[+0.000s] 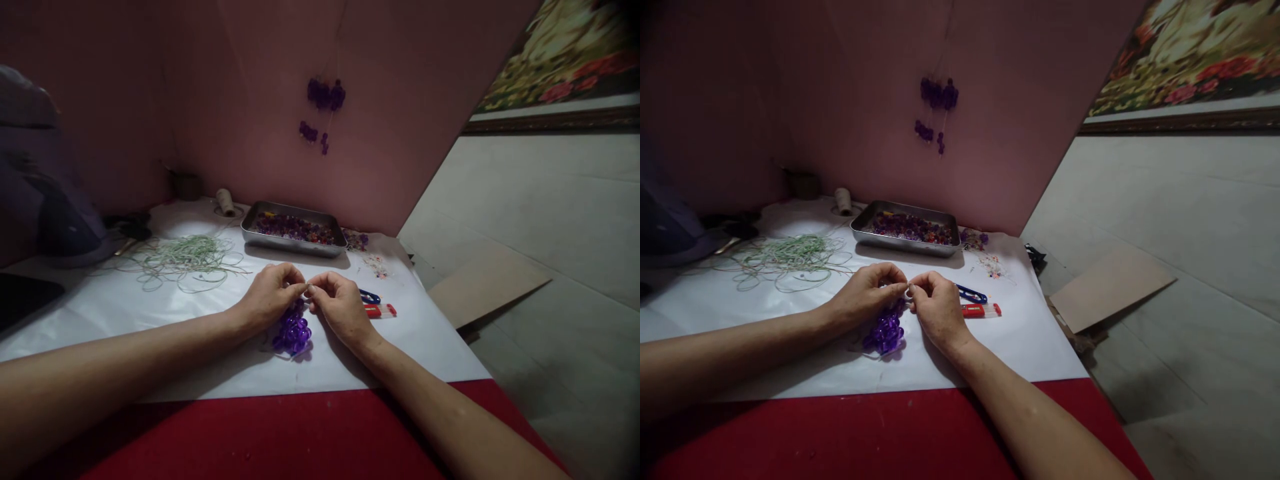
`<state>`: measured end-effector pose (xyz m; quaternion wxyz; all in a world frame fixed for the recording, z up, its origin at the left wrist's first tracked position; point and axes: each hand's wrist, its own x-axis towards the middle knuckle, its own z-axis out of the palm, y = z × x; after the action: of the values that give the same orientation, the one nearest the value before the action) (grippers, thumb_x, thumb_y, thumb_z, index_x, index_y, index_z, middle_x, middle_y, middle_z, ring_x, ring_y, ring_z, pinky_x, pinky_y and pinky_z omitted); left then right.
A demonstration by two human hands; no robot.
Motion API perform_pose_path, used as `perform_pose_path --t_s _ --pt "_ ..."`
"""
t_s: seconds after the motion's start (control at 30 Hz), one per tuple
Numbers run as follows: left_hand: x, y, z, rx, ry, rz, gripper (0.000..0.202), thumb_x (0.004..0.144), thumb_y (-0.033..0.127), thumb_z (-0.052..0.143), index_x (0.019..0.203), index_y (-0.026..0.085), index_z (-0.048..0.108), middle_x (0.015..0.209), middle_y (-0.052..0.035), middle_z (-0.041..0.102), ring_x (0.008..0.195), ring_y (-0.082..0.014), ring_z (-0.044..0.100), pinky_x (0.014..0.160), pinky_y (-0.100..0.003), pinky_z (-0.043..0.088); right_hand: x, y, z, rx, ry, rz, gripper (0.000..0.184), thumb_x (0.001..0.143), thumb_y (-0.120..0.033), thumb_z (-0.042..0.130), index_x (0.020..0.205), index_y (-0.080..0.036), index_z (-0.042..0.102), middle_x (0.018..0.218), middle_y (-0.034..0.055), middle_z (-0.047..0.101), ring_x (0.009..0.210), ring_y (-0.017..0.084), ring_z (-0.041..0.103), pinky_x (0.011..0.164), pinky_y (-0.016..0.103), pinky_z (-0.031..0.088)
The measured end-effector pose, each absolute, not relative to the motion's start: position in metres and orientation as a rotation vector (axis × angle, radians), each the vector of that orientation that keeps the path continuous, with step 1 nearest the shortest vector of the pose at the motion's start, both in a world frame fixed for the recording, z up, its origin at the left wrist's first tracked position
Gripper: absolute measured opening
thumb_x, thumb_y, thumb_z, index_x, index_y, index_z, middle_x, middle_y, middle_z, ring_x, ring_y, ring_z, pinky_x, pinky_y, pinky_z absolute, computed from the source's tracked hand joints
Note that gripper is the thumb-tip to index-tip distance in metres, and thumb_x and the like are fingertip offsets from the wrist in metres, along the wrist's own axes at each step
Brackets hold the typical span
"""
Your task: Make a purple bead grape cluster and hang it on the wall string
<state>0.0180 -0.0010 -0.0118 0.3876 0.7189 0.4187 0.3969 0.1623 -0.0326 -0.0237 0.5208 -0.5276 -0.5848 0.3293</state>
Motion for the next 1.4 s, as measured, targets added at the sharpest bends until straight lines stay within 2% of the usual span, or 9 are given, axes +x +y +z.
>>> perform_pose_path --t_s 0.2,0.4,0.6,1.17,1.3,1.4 --pt "0.0188 0.0000 -0.0153 1.719 0.971 1.057 0.010 0.074 0.024 0.059 0.081 0.017 0.061 0.070 -0.0028 0.063 0.064 -0.0150 0.055 0.058 -0.028 0.044 0.1625 -0.0331 -0.0239 -1.276 -1.411 0.785 0.005 0.073 -0.021 0.059 0.070 -0.017 0.060 0.062 0.0013 0.061 0.052 0.014 0.056 0.054 0.029 0.047" --pt "0.0190 0.0010 -0.0171 1.791 1.024 1.029 0.009 0.074 0.023 0.055 0.068 0.017 0.059 0.062 -0.0002 0.057 0.058 -0.0125 0.049 0.053 -0.026 0.039 0.1634 -0.0326 -0.0245 -1.294 -1.434 0.768 0.008 0.074 -0.022 0.058 0.068 -0.017 0.059 0.062 0.0017 0.062 0.051 0.014 0.056 0.054 0.030 0.046" --pt "0.0189 0.0019 -0.0189 1.755 1.020 1.049 0.007 0.073 0.021 0.051 0.068 0.018 0.054 0.060 0.0011 0.055 0.055 -0.0115 0.047 0.053 -0.025 0.038 0.1639 -0.0311 -0.0243 -1.280 -1.429 0.783 0.011 0.075 -0.024 0.058 0.067 -0.017 0.058 0.062 0.0026 0.062 0.050 0.014 0.057 0.055 0.030 0.047" --pt "0.0190 0.0024 -0.0193 1.782 1.067 1.044 0.006 0.074 0.019 0.048 0.069 0.018 0.052 0.061 0.0011 0.056 0.057 -0.0124 0.047 0.055 -0.026 0.037 0.1639 -0.0299 -0.0250 -1.281 -1.425 0.802 0.009 0.072 -0.023 0.054 0.065 -0.018 0.056 0.059 0.0024 0.062 0.050 0.014 0.056 0.055 0.030 0.045" --pt "0.0180 0.0031 -0.0186 1.837 1.085 1.069 0.008 0.074 0.020 0.049 0.069 0.018 0.055 0.062 0.0011 0.056 0.059 -0.0133 0.048 0.057 -0.028 0.039 0.1647 -0.0298 -0.0269 -1.280 -1.425 0.798 0.009 0.073 -0.023 0.054 0.066 -0.017 0.056 0.060 0.0028 0.062 0.051 0.014 0.056 0.056 0.030 0.045" --pt "0.0168 0.0027 -0.0173 1.863 1.078 1.107 0.015 0.075 0.019 0.050 0.081 0.016 0.064 0.074 -0.0018 0.062 0.067 -0.0150 0.053 0.064 -0.030 0.043 0.1654 -0.0295 -0.0274 -1.283 -1.437 0.788 0.009 0.074 -0.023 0.054 0.066 -0.017 0.056 0.058 0.0022 0.062 0.051 0.014 0.056 0.057 0.030 0.046"
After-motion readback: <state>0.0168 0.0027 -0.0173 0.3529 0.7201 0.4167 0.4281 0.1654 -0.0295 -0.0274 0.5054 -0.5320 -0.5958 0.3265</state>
